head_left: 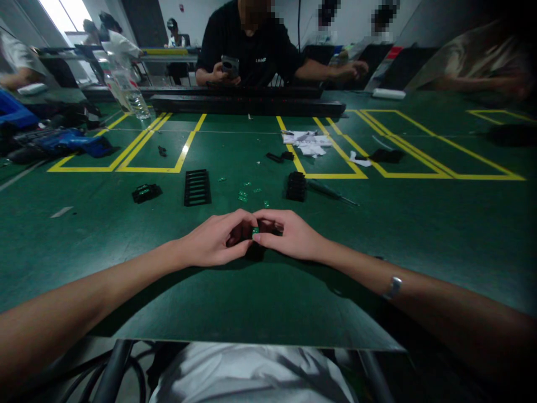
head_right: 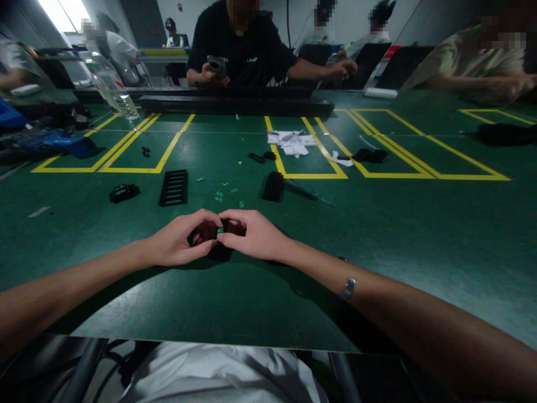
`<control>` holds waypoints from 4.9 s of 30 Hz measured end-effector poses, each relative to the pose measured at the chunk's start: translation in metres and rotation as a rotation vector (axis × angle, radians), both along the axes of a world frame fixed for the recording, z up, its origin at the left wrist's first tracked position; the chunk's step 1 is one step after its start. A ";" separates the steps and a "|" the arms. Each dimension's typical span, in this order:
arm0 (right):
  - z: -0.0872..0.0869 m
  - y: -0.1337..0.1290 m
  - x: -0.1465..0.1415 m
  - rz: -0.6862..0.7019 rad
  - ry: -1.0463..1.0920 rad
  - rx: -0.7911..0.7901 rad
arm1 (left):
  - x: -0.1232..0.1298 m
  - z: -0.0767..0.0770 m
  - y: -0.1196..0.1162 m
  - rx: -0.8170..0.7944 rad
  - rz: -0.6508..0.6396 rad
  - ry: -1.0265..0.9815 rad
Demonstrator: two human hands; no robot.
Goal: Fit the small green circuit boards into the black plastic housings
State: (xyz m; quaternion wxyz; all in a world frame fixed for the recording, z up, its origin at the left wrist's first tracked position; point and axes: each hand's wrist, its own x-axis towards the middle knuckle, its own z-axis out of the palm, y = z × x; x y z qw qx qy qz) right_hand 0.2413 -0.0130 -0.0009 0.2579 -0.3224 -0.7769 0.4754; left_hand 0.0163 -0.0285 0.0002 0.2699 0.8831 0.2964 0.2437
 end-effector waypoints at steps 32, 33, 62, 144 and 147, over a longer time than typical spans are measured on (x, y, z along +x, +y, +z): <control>-0.001 0.000 0.000 -0.006 -0.006 0.002 | 0.000 -0.001 0.001 -0.006 -0.003 -0.005; -0.001 0.000 0.000 -0.005 -0.003 -0.001 | 0.000 -0.001 0.001 -0.004 -0.002 -0.004; 0.003 0.001 0.001 0.014 0.079 -0.134 | -0.001 -0.001 0.001 -0.014 -0.014 -0.019; -0.001 0.000 0.001 0.014 0.026 -0.014 | -0.001 0.001 0.001 -0.012 -0.020 -0.016; -0.002 0.000 0.001 0.013 0.029 -0.026 | -0.001 0.001 0.001 -0.014 -0.019 -0.022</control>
